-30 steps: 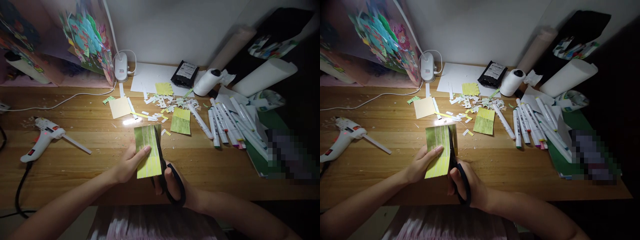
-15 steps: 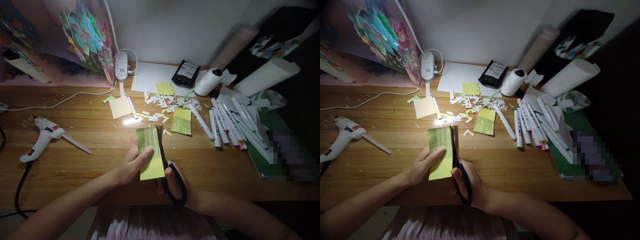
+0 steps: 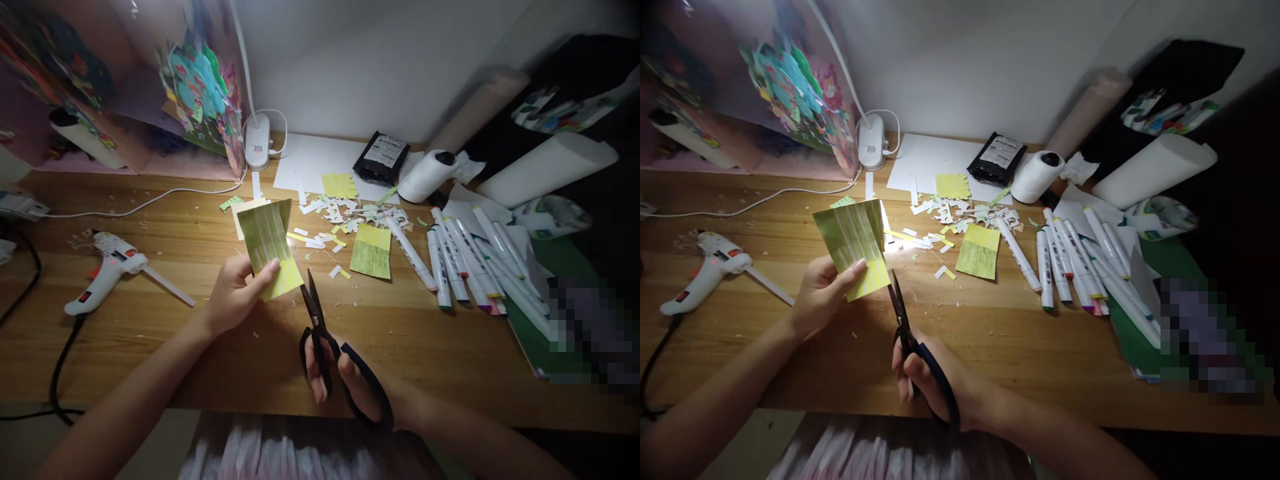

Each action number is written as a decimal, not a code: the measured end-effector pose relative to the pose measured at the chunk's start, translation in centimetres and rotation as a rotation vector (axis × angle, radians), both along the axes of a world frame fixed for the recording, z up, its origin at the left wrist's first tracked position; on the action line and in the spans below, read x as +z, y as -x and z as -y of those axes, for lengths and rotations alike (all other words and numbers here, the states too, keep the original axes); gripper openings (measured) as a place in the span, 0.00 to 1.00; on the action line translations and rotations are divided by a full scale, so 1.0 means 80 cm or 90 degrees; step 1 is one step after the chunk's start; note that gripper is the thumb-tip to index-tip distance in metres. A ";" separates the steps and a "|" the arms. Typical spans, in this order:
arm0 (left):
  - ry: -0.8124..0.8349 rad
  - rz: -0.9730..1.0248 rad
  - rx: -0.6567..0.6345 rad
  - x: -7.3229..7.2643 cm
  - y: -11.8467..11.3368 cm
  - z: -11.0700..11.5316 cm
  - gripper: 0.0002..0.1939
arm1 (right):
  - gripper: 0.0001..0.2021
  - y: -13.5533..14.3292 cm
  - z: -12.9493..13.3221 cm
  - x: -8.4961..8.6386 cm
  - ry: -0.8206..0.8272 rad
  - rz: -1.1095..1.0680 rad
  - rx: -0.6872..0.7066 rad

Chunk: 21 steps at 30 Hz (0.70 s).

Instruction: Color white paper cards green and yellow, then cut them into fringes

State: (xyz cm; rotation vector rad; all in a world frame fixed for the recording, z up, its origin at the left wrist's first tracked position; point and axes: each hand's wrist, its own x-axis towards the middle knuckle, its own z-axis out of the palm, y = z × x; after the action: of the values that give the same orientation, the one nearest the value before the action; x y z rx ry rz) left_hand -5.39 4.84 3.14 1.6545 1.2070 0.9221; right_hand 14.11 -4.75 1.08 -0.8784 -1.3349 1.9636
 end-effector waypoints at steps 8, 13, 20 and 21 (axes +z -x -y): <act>-0.025 -0.076 -0.067 0.004 -0.007 0.002 0.19 | 0.32 0.000 0.010 -0.014 0.063 -0.023 0.004; -0.011 -0.084 -0.042 0.000 -0.011 0.005 0.20 | 0.32 -0.001 0.009 -0.013 0.058 -0.001 -0.003; -0.018 -0.069 -0.030 -0.001 -0.013 0.005 0.19 | 0.32 -0.001 0.010 -0.014 0.049 0.006 -0.014; -0.019 -0.066 -0.031 0.000 -0.013 0.005 0.19 | 0.32 0.000 0.010 -0.015 0.049 0.000 -0.016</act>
State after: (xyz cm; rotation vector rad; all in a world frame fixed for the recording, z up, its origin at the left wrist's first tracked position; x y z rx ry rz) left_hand -4.36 4.42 3.11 1.7667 1.2210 0.8366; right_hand 14.15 -5.52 -0.08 -0.9275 -1.2497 2.0071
